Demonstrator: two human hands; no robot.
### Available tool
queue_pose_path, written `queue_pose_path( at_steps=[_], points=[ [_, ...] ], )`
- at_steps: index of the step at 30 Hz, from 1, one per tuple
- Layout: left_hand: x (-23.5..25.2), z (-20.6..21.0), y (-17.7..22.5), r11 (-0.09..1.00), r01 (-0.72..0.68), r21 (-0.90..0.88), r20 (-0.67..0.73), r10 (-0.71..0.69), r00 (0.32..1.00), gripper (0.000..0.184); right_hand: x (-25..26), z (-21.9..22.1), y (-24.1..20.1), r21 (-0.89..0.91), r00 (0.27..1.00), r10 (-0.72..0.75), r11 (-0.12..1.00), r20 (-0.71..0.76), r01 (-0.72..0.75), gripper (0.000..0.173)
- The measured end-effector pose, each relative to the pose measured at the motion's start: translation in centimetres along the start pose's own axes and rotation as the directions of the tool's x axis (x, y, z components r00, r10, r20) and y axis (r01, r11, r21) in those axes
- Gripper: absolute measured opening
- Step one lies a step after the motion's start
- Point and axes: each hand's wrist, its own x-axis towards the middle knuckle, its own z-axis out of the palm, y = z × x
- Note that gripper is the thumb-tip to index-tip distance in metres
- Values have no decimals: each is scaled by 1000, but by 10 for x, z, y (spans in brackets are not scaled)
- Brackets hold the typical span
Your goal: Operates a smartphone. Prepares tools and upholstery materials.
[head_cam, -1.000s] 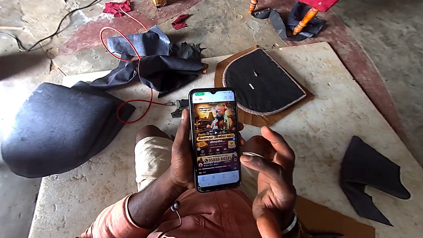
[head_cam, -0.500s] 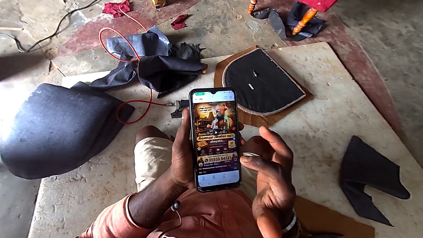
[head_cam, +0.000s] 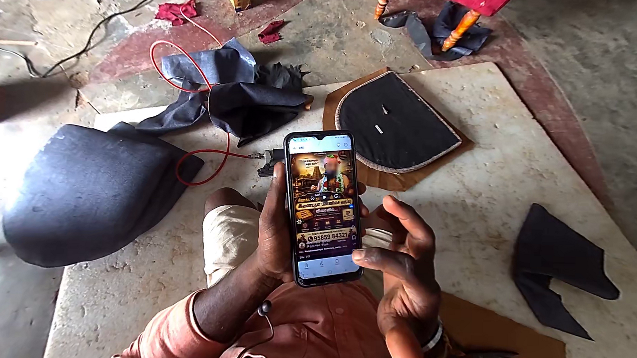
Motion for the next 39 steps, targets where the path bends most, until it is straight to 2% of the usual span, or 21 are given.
queue_pose_path(
  at_steps=[19,33,39],
  points=[
    [0,1,-1,999,14,-34,34,-13,999,77,-6,1,-5,2,999,-32,999,29,32,66],
    [-4,2,-3,999,21,-48,10,-20,1000,80,-6,1,-5,-12,997,-72,997,27,72,65],
    [-4,5,-3,999,15,-43,21,-14,1000,77,-7,1,-7,-66,995,-92,993,27,93,66]
  ],
)
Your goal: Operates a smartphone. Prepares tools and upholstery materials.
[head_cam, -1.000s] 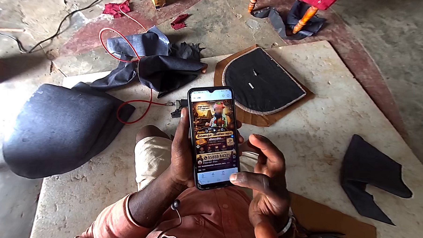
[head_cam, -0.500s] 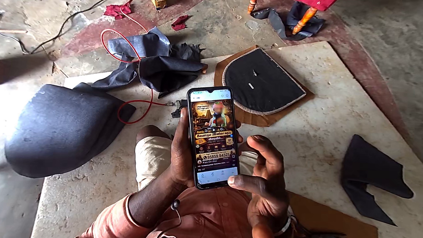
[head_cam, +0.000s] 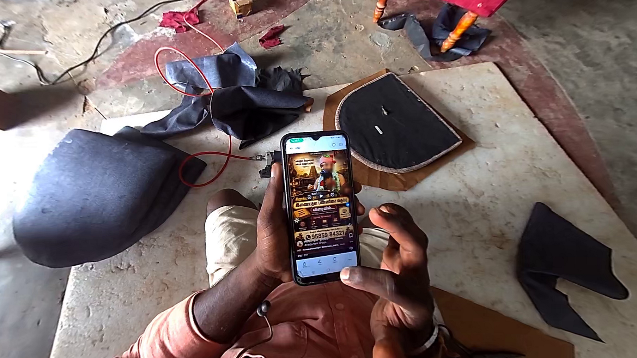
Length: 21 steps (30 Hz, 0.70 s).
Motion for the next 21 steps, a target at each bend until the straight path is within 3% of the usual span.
queue_pose_path(
  at_steps=[21],
  points=[
    [1,-2,-1,1000,-1,19,-11,1,1000,77,-3,0,1,-142,999,-48,989,3,48,70]
  ],
)
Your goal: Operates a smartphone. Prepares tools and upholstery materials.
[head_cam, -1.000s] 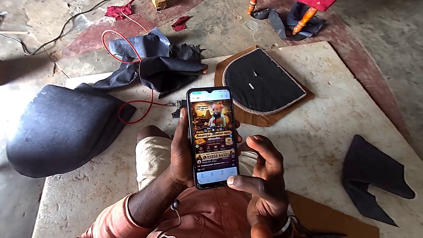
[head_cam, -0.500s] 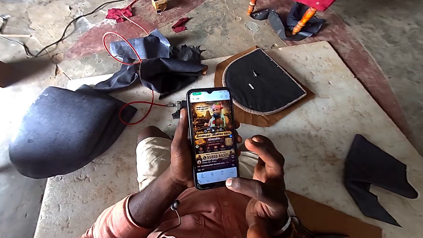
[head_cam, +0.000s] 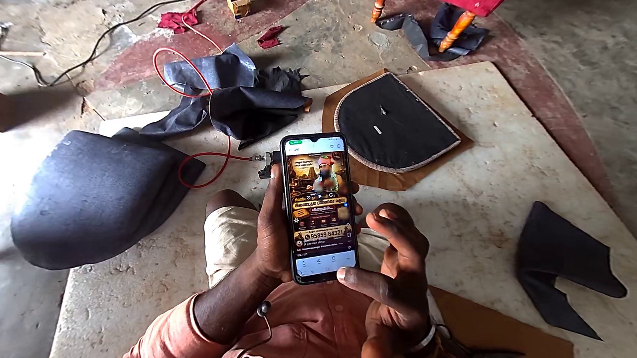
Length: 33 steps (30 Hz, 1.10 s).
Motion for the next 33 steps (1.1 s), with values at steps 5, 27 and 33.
queue_pose_path(
  at_steps=[5,27,33],
  points=[
    [0,-6,1,1000,10,-21,-17,-10,1000,80,0,1,3,-17,1000,-9,1000,0,9,71],
    [-38,-101,39,983,-144,-115,-96,133,987,95,10,58,18,101,979,58,992,197,-79,62],
    [-88,-143,97,912,-389,131,-715,358,601,93,1,99,22,135,914,131,971,385,-196,62]
  ],
)
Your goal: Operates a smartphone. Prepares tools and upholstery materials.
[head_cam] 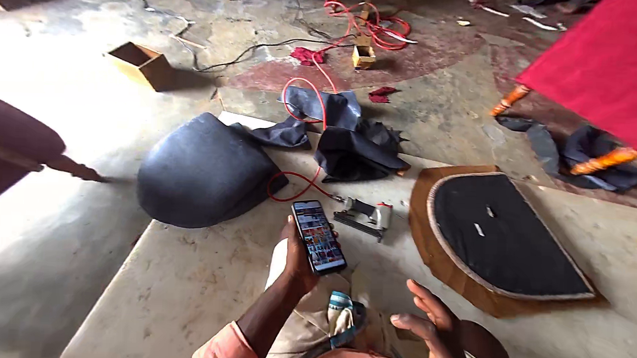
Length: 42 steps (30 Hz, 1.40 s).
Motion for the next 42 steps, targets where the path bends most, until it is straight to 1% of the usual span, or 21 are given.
queue_pose_path(
  at_steps=[3,5,9,11,13,15,17,19,20,21,22,23,24,25,26,28,31,34,37,40,42],
  points=[
    [17,-37,47,985,-135,103,-246,157,957,90,10,19,-1,32,995,36,999,90,-39,62],
    [30,-62,83,958,-234,168,-354,280,892,89,19,29,-4,28,991,29,999,129,-32,63],
    [61,-102,164,847,-452,279,-445,531,721,83,30,46,-5,52,989,-1,999,149,-7,64],
    [67,-125,189,797,-512,320,-431,604,670,77,31,51,-7,71,990,-10,997,141,0,65],
    [68,-139,189,706,-547,450,-416,708,571,65,31,49,-7,73,993,-13,997,119,4,65],
    [67,-146,168,532,-529,661,-322,838,441,56,28,38,-6,57,995,4,998,97,-9,65],
    [66,-154,136,376,-455,807,-198,899,391,56,21,23,-3,31,996,59,998,72,-61,65],
    [66,-154,96,311,-416,855,-108,890,442,58,9,8,2,-2,991,123,992,53,-123,64],
    [63,-147,74,282,-389,877,-53,861,506,56,3,-1,5,-17,989,143,990,41,-142,64],
    [58,-138,52,238,-358,903,23,804,594,54,-4,-9,8,-33,987,157,987,27,-156,63],
    [54,-130,33,151,-326,933,125,713,690,51,-11,-18,11,-40,986,165,986,5,-165,61],
    [54,-125,20,-3,-286,958,230,604,763,48,-19,-27,13,-43,985,170,984,-15,-170,58],
    [56,-120,12,-197,-270,942,334,499,800,45,-28,-34,17,-45,984,175,983,-33,-176,54],
    [59,-111,7,-364,-279,889,421,406,811,43,-36,-41,20,-45,983,176,983,-57,-179,51],
    [62,-96,3,-456,-301,838,475,335,814,39,-45,-47,24,-48,980,181,982,-82,-185,47],
    [70,-69,-5,-503,-330,799,478,198,856,38,-64,-58,30,-55,971,205,975,-125,-213,43],
    [98,-23,-17,-578,-301,758,384,23,923,43,-93,-70,34,-57,955,258,962,-146,-269,42],
    [159,9,-34,-659,-348,667,381,-99,919,47,-120,-80,29,-64,934,321,941,-155,-333,41],
    [227,26,-59,-718,-319,619,299,-161,941,60,-138,-96,15,-87,900,404,903,-164,-421,37],
    [272,31,-83,-838,-297,459,202,-227,953,80,-146,-115,-4,-116,842,505,840,-192,-530,40],
    [297,30,-97,-869,-310,386,135,-279,951,87,-152,-113,-6,-153,802,502,809,-323,-568,37]
  ],
)
